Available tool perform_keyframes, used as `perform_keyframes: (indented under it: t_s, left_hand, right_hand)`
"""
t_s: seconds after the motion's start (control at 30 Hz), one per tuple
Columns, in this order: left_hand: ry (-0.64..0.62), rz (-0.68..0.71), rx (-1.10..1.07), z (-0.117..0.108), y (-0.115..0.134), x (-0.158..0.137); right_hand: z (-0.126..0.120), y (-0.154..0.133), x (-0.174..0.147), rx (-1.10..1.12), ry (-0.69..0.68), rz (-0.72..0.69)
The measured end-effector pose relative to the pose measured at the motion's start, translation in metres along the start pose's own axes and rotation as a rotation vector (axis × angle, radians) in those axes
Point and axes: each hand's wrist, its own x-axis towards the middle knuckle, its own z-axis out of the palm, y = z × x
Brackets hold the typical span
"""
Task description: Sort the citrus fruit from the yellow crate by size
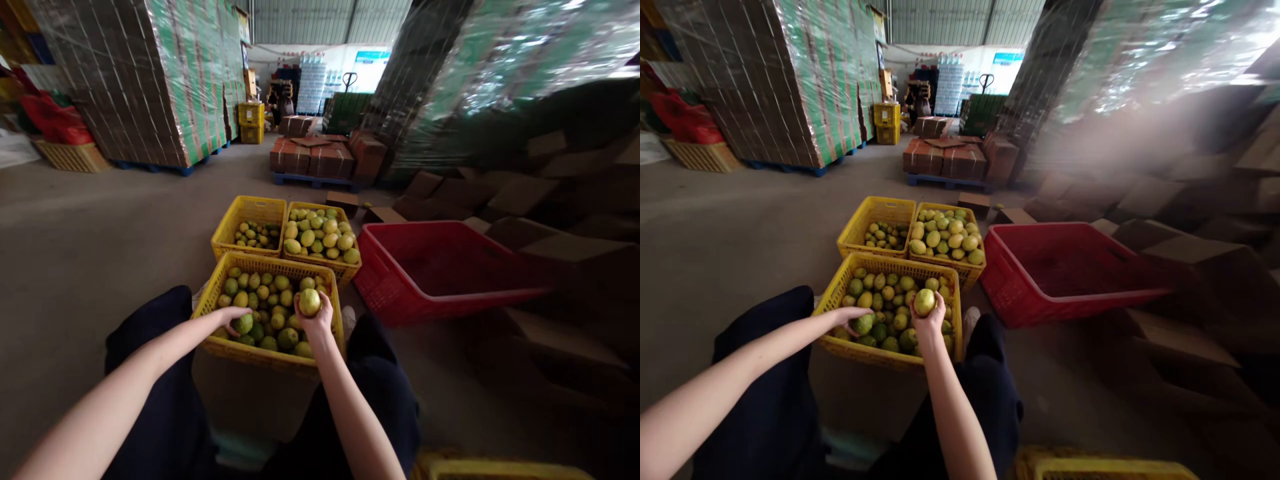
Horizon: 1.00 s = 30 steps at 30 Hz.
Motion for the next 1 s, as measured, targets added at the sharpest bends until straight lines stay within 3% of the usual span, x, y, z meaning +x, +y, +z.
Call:
perform_keyframes:
  t_s: [0.1, 0.23, 0.3, 0.37, 0.47, 0.57, 0.63, 0.87, 1.0]
  left_hand:
    - [0.071, -0.109, 0.034, 0.022, 0.056, 0.029]
    - [0.141, -0.031, 0.013, 0.034, 0.133, 0.065]
    - [0.177, 0.066, 0.322, 0.026, 0.141, 0.069]
    - [0.179, 0.072, 0.494, 0.011, 0.120, 0.062]
    - [0.126, -0.005, 0.731, -0.014, 0.051, 0.037]
    - [0.068, -0.036, 0.928, -0.036, -0.016, 0.011]
    - [0.053, -0.037, 1.013, -0.045, -0.043, 0.000]
    - [0.052, 0.163, 1.352, -0.050, -0.062, -0.006]
    - [0.077, 0.134, 1.379, -0.048, -0.069, -0.005]
  right_hand:
    - [-0.011, -0.006, -0.002, -0.011, 0.038, -0.013]
    - [-0.025, -0.018, -0.007, 0.006, 0.114, -0.035]
    - [-0.031, -0.025, -0.010, 0.030, 0.159, -0.029]
    - [-0.039, -0.031, -0.011, 0.061, 0.193, -0.013]
    - [-0.054, -0.034, -0.009, 0.039, 0.184, 0.004]
    - [-0.074, -0.029, -0.009, -0.102, 0.143, -0.006]
    - [-0.086, -0.024, -0.012, -0.235, 0.143, -0.054]
    - [-0.104, -0.023, -0.030, -0.523, 0.207, -0.130]
    - [-0.100, -0.044, -0.019, -0.621, 0.190, -0.081]
